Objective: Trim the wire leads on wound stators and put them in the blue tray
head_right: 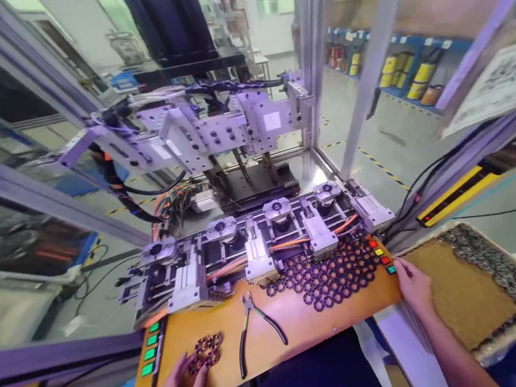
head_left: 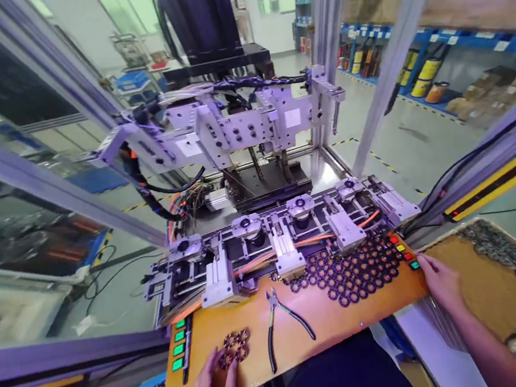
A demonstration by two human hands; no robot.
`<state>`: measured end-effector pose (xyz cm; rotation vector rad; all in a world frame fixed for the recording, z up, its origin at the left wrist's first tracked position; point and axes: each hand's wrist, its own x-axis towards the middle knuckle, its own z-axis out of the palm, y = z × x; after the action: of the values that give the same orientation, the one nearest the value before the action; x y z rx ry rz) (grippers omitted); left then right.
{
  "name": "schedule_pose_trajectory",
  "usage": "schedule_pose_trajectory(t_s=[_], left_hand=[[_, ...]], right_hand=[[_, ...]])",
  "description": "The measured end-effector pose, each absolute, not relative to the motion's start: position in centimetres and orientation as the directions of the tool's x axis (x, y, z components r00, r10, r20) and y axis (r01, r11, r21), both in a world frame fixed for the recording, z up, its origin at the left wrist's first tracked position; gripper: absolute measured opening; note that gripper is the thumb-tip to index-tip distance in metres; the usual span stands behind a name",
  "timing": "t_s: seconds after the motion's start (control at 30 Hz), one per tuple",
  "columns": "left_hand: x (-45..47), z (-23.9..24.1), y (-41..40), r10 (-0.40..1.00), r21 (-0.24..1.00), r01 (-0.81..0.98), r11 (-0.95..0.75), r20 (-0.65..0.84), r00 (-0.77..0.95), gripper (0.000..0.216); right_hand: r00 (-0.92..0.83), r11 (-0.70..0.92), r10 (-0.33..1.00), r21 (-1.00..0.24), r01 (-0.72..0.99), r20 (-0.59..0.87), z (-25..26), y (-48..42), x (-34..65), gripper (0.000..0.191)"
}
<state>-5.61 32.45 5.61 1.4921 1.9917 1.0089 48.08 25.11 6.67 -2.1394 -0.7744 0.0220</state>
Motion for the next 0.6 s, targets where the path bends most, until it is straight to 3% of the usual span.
schedule_pose_trajectory(t_s=[0.2,0.33,0.43,0.6], left_hand=[[-5.0,7.3,31.4,0.920,0.787,0.603,0.130,0.131,-0.369,0.073],[-5.7,7.8,30.4,0.894,0.826,0.547,0.135,0.136,-0.427,0.067],[-6.7,7.1,30.1,0.887,0.899,0.411,0.150,0.060,-0.457,0.065],[-8.1,4.7,30.4,0.841,0.979,0.174,0.102,0.008,-0.540,0.073]], right_hand=[[0.836,-0.495,0.544,-0.778,0.387,0.070,6.4,25.3,48.2,0.062],[0.843,-0.550,0.536,-0.745,0.377,0.030,8.5,26.0,48.8,0.040],[0.857,-0.604,0.514,-0.690,0.398,0.044,9.5,26.8,48.8,0.026],[0.877,-0.624,0.451,-0.644,0.442,0.166,8.2,27.4,48.7,0.041]])
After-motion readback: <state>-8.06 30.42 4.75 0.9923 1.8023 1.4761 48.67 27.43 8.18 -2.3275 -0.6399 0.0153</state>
